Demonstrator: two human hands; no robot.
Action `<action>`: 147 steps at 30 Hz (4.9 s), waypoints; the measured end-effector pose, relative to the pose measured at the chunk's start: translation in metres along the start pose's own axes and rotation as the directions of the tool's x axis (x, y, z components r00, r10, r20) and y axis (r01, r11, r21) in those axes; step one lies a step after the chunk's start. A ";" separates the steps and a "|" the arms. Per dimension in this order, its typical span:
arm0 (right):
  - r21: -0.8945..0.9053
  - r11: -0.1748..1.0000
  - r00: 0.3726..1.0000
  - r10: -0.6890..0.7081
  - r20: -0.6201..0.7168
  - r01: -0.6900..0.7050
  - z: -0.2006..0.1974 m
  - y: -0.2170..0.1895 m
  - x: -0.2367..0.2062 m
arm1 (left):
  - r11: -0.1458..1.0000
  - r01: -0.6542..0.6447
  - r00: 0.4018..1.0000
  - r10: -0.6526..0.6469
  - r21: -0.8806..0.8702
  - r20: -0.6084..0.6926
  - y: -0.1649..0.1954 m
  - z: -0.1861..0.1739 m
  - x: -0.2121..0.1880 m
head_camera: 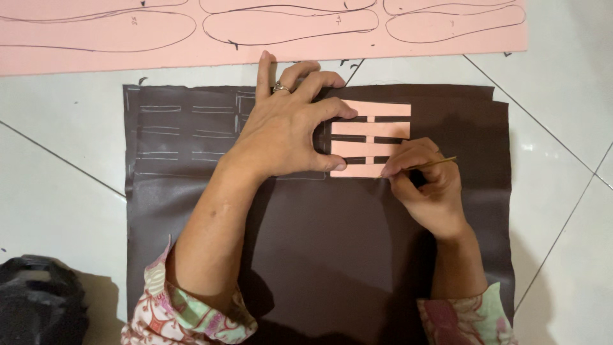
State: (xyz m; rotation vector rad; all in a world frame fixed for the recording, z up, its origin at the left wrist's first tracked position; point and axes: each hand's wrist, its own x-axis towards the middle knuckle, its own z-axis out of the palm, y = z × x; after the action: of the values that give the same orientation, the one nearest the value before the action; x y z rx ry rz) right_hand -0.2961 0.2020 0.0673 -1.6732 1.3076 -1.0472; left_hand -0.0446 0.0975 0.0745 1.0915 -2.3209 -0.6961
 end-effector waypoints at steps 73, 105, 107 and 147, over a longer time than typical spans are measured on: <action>0.172 0.983 0.997 0.070 -0.028 -0.064 -0.035 0.011 0.004 | 0.999 0.027 0.998 -0.028 0.022 0.050 0.007 -0.009 0.002; -0.445 0.890 0.988 0.039 -0.148 -0.101 -0.006 -0.005 0.020 | 0.803 -0.026 0.593 -0.467 -0.596 -0.656 -0.042 0.000 -0.007; -0.544 0.837 0.985 -0.038 -0.171 -0.062 -0.008 -0.002 0.019 | 0.812 -0.035 0.593 -0.452 -0.582 -0.666 -0.041 -0.002 -0.007; 0.211 0.969 0.980 0.156 -0.121 -0.128 0.004 -0.002 0.007 | 0.789 0.007 0.626 -0.482 -0.614 -0.613 -0.036 -0.007 -0.004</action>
State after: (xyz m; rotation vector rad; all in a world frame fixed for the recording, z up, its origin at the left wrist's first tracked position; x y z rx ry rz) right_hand -0.2904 0.1961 0.0689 -1.3565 1.3385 -1.1832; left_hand -0.0182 0.0791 0.0564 1.1349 -1.1327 -0.7690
